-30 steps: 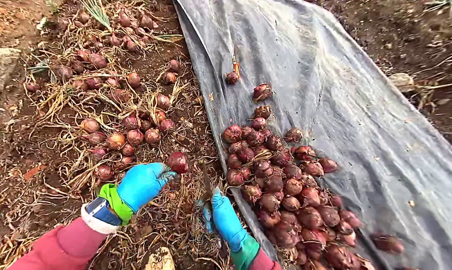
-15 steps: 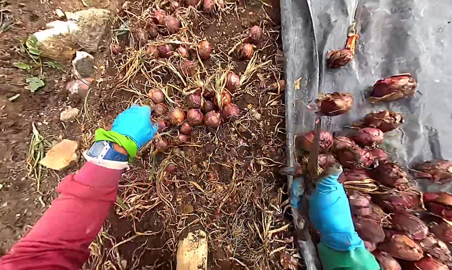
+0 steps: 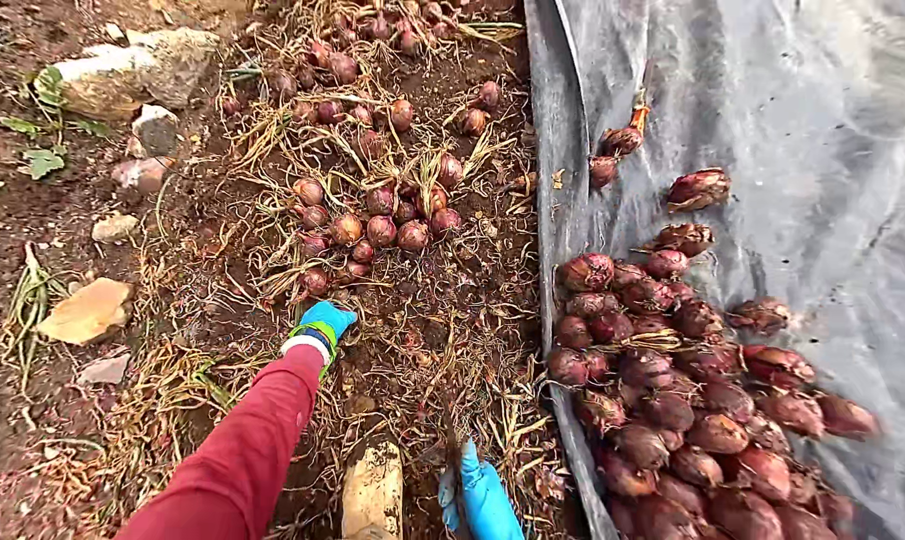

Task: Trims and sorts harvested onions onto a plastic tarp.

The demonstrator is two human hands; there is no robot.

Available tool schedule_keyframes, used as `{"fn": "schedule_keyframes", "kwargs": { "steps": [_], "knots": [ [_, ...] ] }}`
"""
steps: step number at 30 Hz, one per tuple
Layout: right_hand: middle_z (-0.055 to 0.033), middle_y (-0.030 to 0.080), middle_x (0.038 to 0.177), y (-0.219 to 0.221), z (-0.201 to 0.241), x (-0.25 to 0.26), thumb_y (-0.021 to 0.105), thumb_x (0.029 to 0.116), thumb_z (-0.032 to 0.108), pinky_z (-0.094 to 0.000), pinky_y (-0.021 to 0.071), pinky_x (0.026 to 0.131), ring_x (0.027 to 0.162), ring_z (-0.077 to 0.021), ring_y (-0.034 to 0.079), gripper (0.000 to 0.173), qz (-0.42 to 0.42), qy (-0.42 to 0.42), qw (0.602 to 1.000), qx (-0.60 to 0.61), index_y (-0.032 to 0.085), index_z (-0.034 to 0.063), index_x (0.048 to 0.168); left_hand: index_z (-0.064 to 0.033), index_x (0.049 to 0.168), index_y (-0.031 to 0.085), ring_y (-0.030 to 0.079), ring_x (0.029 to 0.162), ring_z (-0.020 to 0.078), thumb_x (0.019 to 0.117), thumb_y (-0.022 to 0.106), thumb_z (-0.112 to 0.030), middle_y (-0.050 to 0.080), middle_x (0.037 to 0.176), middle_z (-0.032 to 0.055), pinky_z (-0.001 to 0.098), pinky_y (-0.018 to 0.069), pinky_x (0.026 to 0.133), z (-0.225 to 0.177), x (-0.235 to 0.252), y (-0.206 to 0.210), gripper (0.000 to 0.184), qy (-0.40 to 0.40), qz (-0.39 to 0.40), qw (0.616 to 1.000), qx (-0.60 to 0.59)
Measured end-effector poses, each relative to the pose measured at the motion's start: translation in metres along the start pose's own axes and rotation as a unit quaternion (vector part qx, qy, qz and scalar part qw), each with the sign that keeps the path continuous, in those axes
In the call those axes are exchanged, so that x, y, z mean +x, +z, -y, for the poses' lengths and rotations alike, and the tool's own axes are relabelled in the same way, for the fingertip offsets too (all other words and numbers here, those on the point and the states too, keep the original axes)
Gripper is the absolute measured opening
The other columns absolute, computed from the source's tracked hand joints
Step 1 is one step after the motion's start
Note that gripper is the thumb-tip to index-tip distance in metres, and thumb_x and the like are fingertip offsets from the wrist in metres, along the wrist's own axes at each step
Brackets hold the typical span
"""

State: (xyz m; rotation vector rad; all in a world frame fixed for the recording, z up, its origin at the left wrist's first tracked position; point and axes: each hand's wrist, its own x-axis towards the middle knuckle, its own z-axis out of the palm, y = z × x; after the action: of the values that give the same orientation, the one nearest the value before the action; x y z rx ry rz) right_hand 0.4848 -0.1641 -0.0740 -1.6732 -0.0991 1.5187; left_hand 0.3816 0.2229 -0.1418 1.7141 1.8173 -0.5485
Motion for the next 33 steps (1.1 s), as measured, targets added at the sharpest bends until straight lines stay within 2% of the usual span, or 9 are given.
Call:
{"fn": "schedule_keyframes", "kwargs": {
  "steps": [4,9,12,14,17,22,25,28,33],
  "knots": [
    [-0.0146,0.065,0.063,-0.006,-0.002,-0.001,0.002,0.1053,0.062,-0.04,0.0576,0.047,0.05,-0.0259,0.064,0.089,-0.039,-0.025,0.995,0.085,0.062,-0.0009,0.084,-0.0134,0.119,0.066,0.069,0.103,0.0342,0.0724,0.09,-0.021,0.072,0.109,0.015,0.0618,0.0561,0.089,-0.03,-0.051,-0.004,0.053,0.155,-0.061,0.974,-0.152],
    [-0.0108,0.064,0.064,0.0,0.05,0.033,0.017,0.104,0.068,-0.0381,0.0587,0.048,0.051,-0.023,0.065,0.082,0.02,-0.11,0.989,0.102,0.062,0.001,0.085,-0.0156,0.129,0.069,0.074,0.096,0.0194,0.0792,0.081,0.007,0.075,0.115,0.0054,0.0398,0.0646,0.08,-0.048,-0.162,-0.02,0.056,0.381,0.201,0.85,-0.302],
    [-0.0074,0.065,0.064,0.005,0.097,0.047,0.043,0.0884,0.084,-0.0359,0.0586,0.048,0.051,-0.0198,0.064,0.084,0.049,-0.205,0.975,0.075,0.066,0.0038,0.084,-0.0244,0.125,0.074,0.073,0.096,0.0084,0.0898,0.078,-0.011,0.077,0.112,-0.0049,0.0346,0.0631,0.087,-0.054,-0.18,-0.024,0.038,0.425,0.222,0.867,-0.135],
    [-0.0072,0.065,0.063,0.007,0.119,0.056,0.037,0.0895,0.085,-0.0353,0.0581,0.049,0.051,-0.019,0.064,0.086,0.032,-0.222,0.973,0.051,0.067,0.0043,0.087,-0.0252,0.118,0.076,0.072,0.097,0.0099,0.0976,0.07,-0.03,0.076,0.106,-0.005,0.0403,0.0598,0.089,-0.053,-0.178,-0.034,0.022,0.483,0.154,0.862,0.009],
    [-0.0057,0.06,0.058,0.005,0.13,0.067,0.022,0.0913,0.086,-0.035,0.0553,0.046,0.048,-0.0185,0.061,0.089,0.018,-0.196,0.98,0.015,0.063,0.0073,0.081,-0.0214,0.097,0.078,0.073,0.086,0.0184,0.0992,0.066,-0.031,0.075,0.092,-0.0002,0.0497,0.0597,0.076,-0.052,-0.162,-0.044,0.015,0.539,0.056,0.835,0.098],
    [-0.0072,0.057,0.056,-0.01,0.118,0.078,0.015,0.0967,0.079,-0.0353,0.0546,0.042,0.043,-0.0193,0.058,0.088,0.0,-0.15,0.985,0.085,0.061,0.0042,0.087,-0.0176,0.087,0.074,0.065,0.065,0.0124,0.0909,0.069,-0.037,0.067,0.073,-0.0032,0.0428,0.0567,0.061,-0.064,-0.141,-0.039,0.021,0.457,-0.049,0.887,-0.04],
    [-0.0051,0.062,0.062,-0.024,0.109,0.073,0.021,0.0919,0.086,-0.0357,0.0557,0.049,0.051,-0.0185,0.062,0.088,0.095,-0.103,0.988,-0.067,0.062,0.0086,0.08,-0.0205,0.087,0.074,0.068,0.074,0.0171,0.0934,0.064,-0.045,0.07,0.078,-0.0015,0.0479,0.0565,0.069,-0.091,-0.18,-0.043,0.027,0.415,0.066,0.902,0.096],
    [-0.0042,0.061,0.06,-0.042,0.125,0.057,0.024,0.0858,0.092,-0.0358,0.0546,0.047,0.049,-0.0174,0.061,0.091,0.077,-0.145,0.98,-0.116,0.064,0.0103,0.079,-0.0179,0.092,0.071,0.07,0.09,0.0258,0.0987,0.055,-0.046,0.072,0.091,0.0043,0.0551,0.0549,0.076,-0.13,-0.225,-0.037,0.033,0.424,0.142,0.858,0.253],
    [-0.0051,0.058,0.058,-0.078,0.175,0.046,0.016,0.0914,0.086,-0.0372,0.0528,0.046,0.048,-0.0179,0.058,0.09,-0.044,-0.231,0.961,-0.143,0.062,0.0103,0.076,-0.017,0.084,0.069,0.07,0.081,0.0317,0.0948,0.062,-0.044,0.071,0.083,0.0079,0.0605,0.0514,0.064,-0.174,-0.207,-0.076,0.03,0.427,-0.1,0.89,0.123]
  ]
}}
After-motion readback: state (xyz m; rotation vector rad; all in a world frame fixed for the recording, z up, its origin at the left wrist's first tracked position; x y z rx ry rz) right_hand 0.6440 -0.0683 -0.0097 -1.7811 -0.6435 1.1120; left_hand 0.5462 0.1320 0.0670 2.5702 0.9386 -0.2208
